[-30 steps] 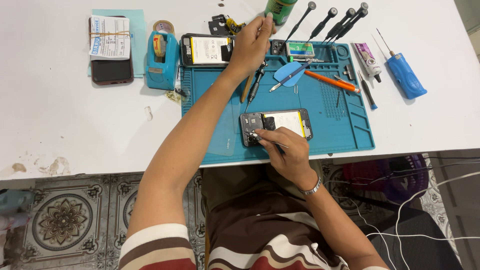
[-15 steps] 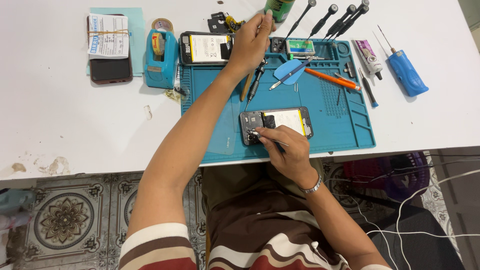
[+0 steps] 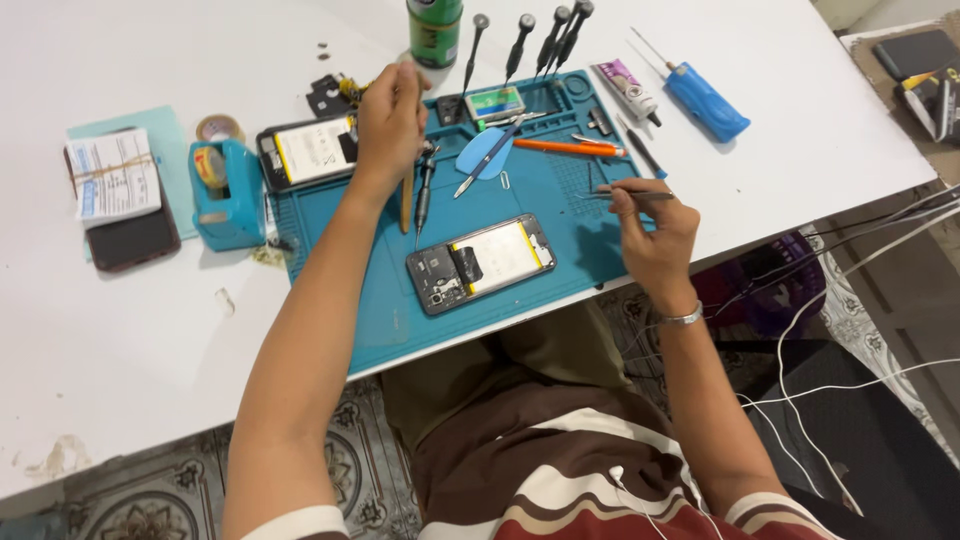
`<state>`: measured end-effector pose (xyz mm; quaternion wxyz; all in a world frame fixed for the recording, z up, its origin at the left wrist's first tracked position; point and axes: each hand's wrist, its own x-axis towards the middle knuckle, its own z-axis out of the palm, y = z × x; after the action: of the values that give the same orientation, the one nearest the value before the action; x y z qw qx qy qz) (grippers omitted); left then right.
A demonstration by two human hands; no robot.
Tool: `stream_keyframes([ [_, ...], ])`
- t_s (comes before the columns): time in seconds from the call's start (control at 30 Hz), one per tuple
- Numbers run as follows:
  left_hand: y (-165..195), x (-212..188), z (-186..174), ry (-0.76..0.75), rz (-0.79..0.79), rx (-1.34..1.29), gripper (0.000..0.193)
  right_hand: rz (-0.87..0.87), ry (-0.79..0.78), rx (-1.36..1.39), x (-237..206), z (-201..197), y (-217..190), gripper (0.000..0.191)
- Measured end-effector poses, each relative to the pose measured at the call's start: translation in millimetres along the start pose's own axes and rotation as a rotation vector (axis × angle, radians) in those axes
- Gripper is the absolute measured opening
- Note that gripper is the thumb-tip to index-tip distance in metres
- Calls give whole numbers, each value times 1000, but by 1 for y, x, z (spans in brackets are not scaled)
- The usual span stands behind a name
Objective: The person uses tweezers and a screwdriver to manipulate internal components of a disassembled mobile phone on a blue work mat. They adjust small parts near the battery and camera area, then use a screwdriver to tighten or loosen screws on the phone's frame.
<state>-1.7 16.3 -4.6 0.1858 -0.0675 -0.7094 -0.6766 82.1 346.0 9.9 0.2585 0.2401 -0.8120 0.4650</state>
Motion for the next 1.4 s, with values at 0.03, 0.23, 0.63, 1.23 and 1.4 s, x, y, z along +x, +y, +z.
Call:
stream_keyframes([
  [0.03, 3, 0, 2, -5, -17, -13, 43, 23, -13, 18, 0, -8, 8, 8],
  [0.23, 11, 5, 17, -14, -74, -59, 42, -50, -107, -74, -3, -18, 26, 11],
  [0.63, 16, 4, 22, -29, -78, -51, 43, -80, -154, -132, -2, -25, 21, 11],
  [1.23, 12, 7, 23, -39, -78, -70, 43, -42, -170, -29, -5, -31, 31, 13],
  [1.4, 5, 6, 23, -44, -58, -55, 43, -68, -196, -24, -6, -30, 32, 14],
])
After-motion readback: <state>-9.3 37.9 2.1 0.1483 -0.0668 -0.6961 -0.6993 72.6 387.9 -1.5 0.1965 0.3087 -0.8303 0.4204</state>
